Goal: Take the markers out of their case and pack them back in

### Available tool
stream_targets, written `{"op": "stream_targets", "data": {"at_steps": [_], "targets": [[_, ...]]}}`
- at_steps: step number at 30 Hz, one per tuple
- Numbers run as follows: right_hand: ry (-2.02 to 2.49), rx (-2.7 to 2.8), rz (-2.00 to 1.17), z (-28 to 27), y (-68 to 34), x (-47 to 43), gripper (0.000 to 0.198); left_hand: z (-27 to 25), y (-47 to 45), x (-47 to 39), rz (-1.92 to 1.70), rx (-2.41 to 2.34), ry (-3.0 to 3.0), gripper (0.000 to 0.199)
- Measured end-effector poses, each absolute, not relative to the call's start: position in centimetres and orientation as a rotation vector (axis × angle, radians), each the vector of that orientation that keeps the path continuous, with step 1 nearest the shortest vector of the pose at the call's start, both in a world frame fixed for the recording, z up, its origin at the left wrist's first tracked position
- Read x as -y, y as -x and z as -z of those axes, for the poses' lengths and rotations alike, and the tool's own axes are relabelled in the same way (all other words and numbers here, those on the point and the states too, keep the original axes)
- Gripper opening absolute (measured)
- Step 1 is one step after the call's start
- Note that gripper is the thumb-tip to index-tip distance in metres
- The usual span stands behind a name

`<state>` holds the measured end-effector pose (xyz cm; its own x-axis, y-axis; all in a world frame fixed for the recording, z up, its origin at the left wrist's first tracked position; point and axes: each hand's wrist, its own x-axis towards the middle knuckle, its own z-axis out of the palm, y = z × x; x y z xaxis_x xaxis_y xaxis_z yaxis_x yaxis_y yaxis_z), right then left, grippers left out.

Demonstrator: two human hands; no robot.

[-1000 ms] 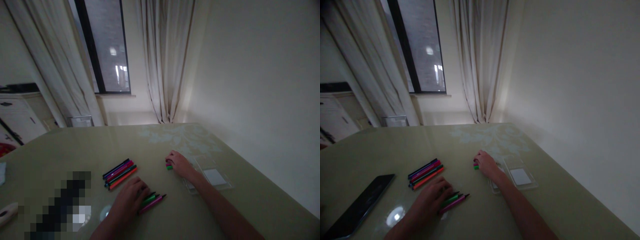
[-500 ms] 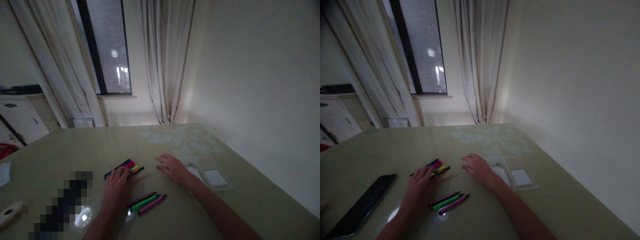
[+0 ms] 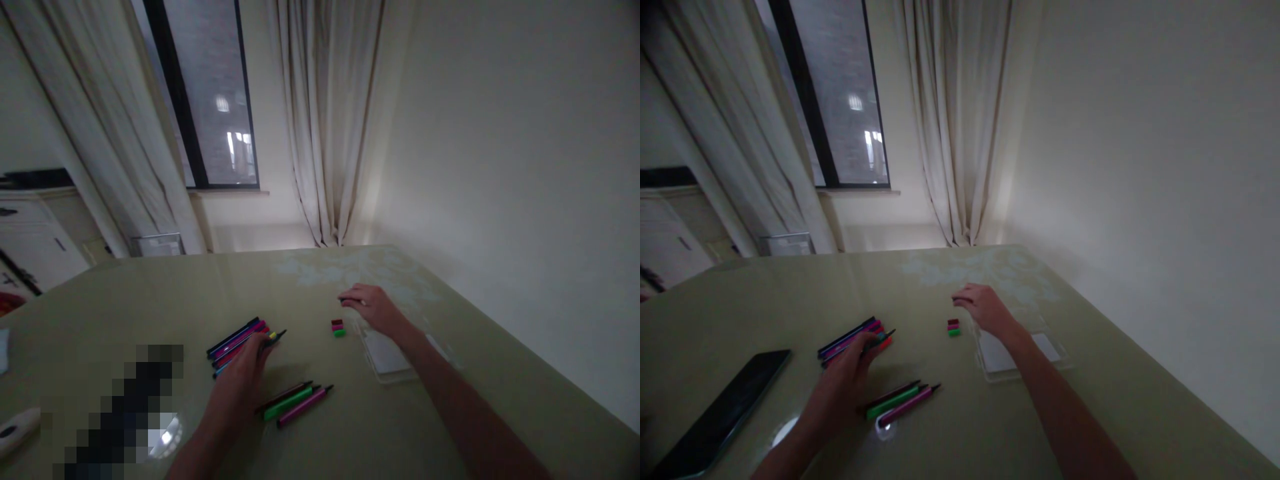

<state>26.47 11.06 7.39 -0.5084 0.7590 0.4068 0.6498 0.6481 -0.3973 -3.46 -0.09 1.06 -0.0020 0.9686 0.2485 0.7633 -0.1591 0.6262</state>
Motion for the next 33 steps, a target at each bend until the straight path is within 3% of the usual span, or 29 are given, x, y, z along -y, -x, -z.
{"op": "stream_targets", "data": {"at_steps": [3,10,18,24,28,33], "targets": [[1.232,2.244,-0.246,-7.4,-28.0,-11.6,0.016,-1.1,3.8,0.2,-0.936,-1.647,-2.018,0.020],[1.342,2.605,-0.353,-5.3,-24.9,-10.3,0.014,-1.5,2.8,0.9,-0.584,-1.502,-2.062,0.024],[1.445,2.638,-0.361,-4.4,-24.8,-9.9,0.017,-0.4,5.4,0.0,-0.627,-2.148,-2.063,0.027],[1.473,2.615,-0.308,-5.1,-23.9,-9.2,0.010,0.2,5.2,-0.3,-0.635,-2.007,-2.242,0.022],[1.129,2.603,-0.430,-5.5,-20.8,-7.0,0.028,-0.4,3.4,0.0,-0.768,-1.802,-2.218,0.020],[0.829,2.696,-0.476,-6.0,-19.3,-6.2,0.017,-1.0,1.8,0.9,-0.761,-1.652,-2.071,0.021]]}}
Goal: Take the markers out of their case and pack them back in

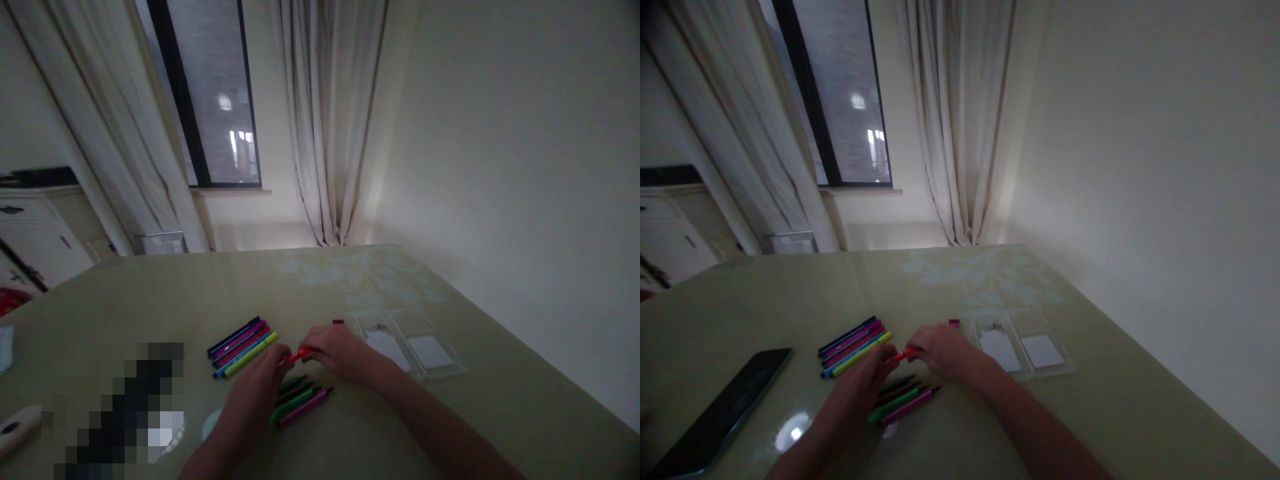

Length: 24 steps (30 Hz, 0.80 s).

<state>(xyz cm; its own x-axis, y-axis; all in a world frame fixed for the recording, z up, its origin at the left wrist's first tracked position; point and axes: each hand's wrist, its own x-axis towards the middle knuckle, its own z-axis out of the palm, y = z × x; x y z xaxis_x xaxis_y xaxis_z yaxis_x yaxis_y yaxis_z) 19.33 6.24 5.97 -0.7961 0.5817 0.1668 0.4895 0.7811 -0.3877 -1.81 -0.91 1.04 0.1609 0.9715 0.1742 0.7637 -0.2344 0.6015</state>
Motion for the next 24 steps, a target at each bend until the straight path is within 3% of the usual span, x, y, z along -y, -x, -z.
{"op": "stream_targets", "data": {"at_steps": [7,15,20,24], "targets": [[1.169,2.333,-0.232,-7.8,-25.9,-10.2,0.017,-1.4,3.8,0.2,-0.789,-1.667,-1.954,0.028],[1.271,2.460,-0.279,-3.5,-22.6,-9.6,0.015,-1.0,4.1,0.3,-0.629,-1.546,-2.037,0.038],[1.292,2.464,-0.140,-2.2,-21.4,-9.2,0.024,-0.3,5.8,-0.6,-0.786,-1.972,-2.008,0.036],[1.334,2.481,-0.062,-1.9,-21.4,-9.5,0.026,0.1,6.2,-0.7,-0.637,-2.130,-2.042,0.034]]}}
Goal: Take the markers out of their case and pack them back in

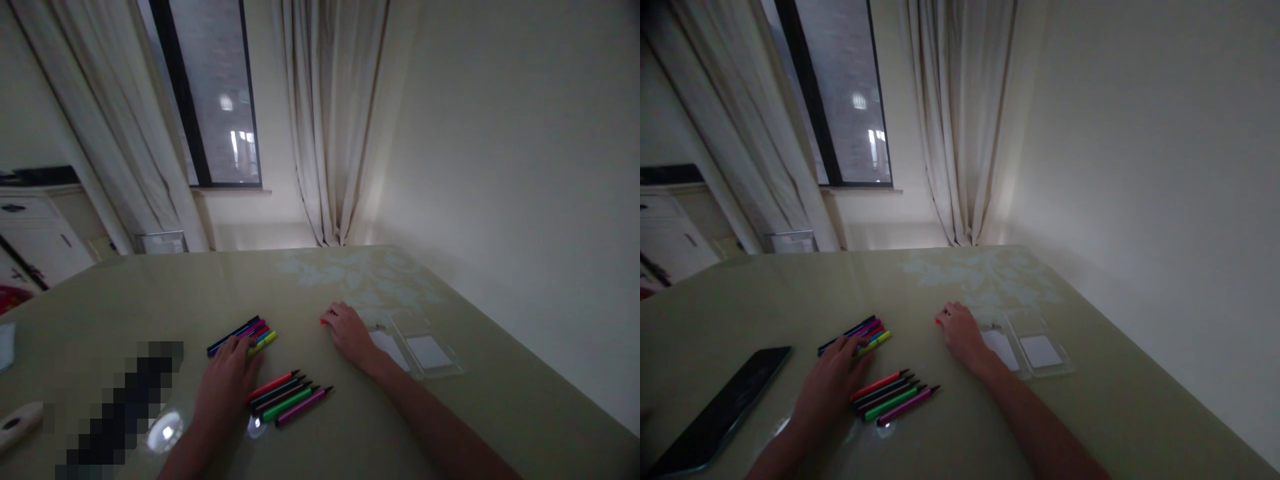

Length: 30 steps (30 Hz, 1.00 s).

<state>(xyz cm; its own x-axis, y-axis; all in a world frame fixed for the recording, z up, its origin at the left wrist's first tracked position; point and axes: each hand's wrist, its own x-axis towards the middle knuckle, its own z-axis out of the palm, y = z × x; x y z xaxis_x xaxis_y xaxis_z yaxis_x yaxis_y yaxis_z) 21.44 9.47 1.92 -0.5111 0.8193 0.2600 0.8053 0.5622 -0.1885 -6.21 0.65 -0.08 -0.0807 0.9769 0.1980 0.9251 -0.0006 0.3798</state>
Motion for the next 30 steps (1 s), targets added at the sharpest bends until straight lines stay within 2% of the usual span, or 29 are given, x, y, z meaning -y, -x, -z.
{"op": "stream_targets", "data": {"at_steps": [7,12,16,21,27,30], "targets": [[1.317,2.421,-0.188,-2.4,-21.3,-9.4,0.027,0.2,6.2,-0.6,-0.612,-2.097,-2.146,0.024],[0.928,2.509,-0.343,-3.7,-19.4,-7.2,0.036,-0.4,5.1,-0.6,-0.789,-1.903,-2.232,0.019],[0.813,2.625,-0.362,-4.5,-18.2,-5.9,0.023,-1.4,2.9,0.2,-0.830,-1.693,-2.108,0.019],[0.830,2.611,-0.270,-5.6,-20.3,-7.5,0.018,-1.9,2.5,0.5,-0.696,-1.702,-1.983,0.018],[1.131,2.255,-0.211,-6.0,-25.1,-10.7,0.017,-1.1,5.3,-0.3,-0.804,-1.677,-1.976,0.022],[1.186,2.286,-0.230,-5.2,-24.7,-10.6,0.016,-1.3,5.4,-0.1,-0.732,-1.651,-2.030,0.025]]}}
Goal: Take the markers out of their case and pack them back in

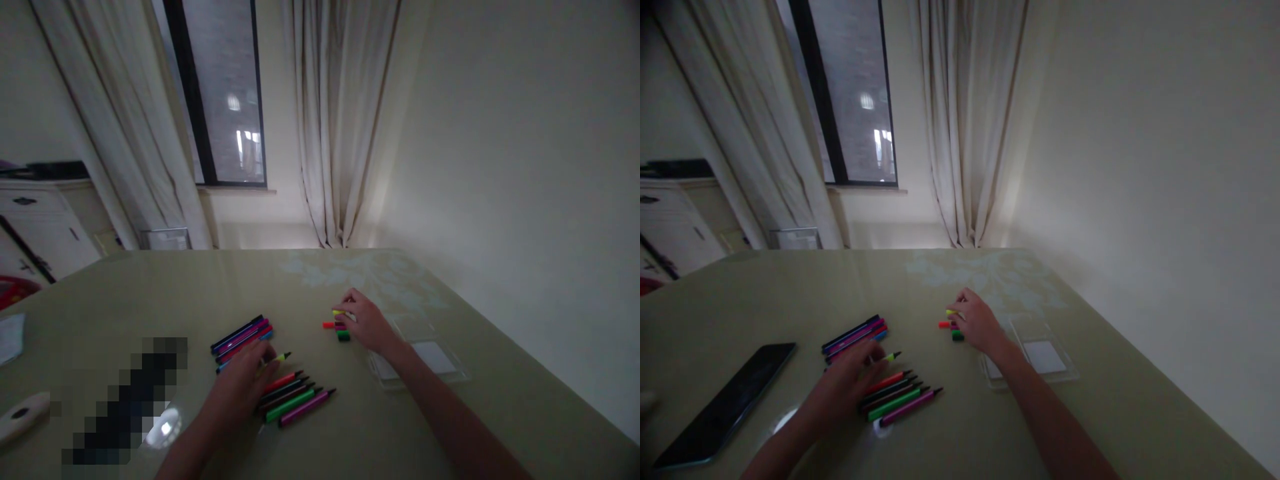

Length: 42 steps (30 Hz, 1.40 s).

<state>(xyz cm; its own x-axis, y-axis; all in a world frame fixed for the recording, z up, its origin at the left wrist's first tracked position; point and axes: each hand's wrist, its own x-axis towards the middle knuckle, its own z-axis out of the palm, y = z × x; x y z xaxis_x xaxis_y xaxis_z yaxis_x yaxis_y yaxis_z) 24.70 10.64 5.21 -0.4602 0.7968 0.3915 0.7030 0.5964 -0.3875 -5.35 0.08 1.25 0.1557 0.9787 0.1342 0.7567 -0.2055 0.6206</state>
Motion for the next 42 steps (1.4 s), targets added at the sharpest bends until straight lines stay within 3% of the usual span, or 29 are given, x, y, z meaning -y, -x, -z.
{"op": "stream_targets", "data": {"at_steps": [5,12,18,23,26,30,38,42], "targets": [[1.241,2.458,-0.336,-3.4,-22.2,-9.5,0.017,-1.6,5.7,-0.1,-0.624,-1.634,-2.031,0.035],[1.285,2.489,-0.288,-2.6,-22.1,-9.3,0.013,-0.2,7.9,-0.6,-0.600,-2.237,-2.038,0.031],[1.344,2.458,-0.242,-2.8,-22.0,-9.3,0.014,-0.3,7.2,-0.9,-0.615,-2.116,-2.173,0.024],[1.024,2.472,-0.442,-4.2,-20.4,-7.5,0.038,-1.3,4.4,-0.5,-0.804,-1.851,-2.145,0.019],[0.802,2.578,-0.514,-5.1,-19.1,-6.2,0.023,-1.8,2.6,0.4,-0.833,-1.660,-2.143,0.024],[0.775,2.646,-0.422,-5.8,-19.1,-6.1,0.020,-2.1,1.9,1.0,-0.833,-1.593,-2.166,0.025],[1.148,2.281,-0.228,-6.7,-24.9,-10.3,0.019,-0.3,6.2,-1.1,-0.784,-1.752,-1.993,0.032],[1.214,2.405,-0.295,-5.2,-24.5,-10.4,0.015,-0.4,6.0,-0.6,-0.676,-1.692,-2.093,0.030]]}}
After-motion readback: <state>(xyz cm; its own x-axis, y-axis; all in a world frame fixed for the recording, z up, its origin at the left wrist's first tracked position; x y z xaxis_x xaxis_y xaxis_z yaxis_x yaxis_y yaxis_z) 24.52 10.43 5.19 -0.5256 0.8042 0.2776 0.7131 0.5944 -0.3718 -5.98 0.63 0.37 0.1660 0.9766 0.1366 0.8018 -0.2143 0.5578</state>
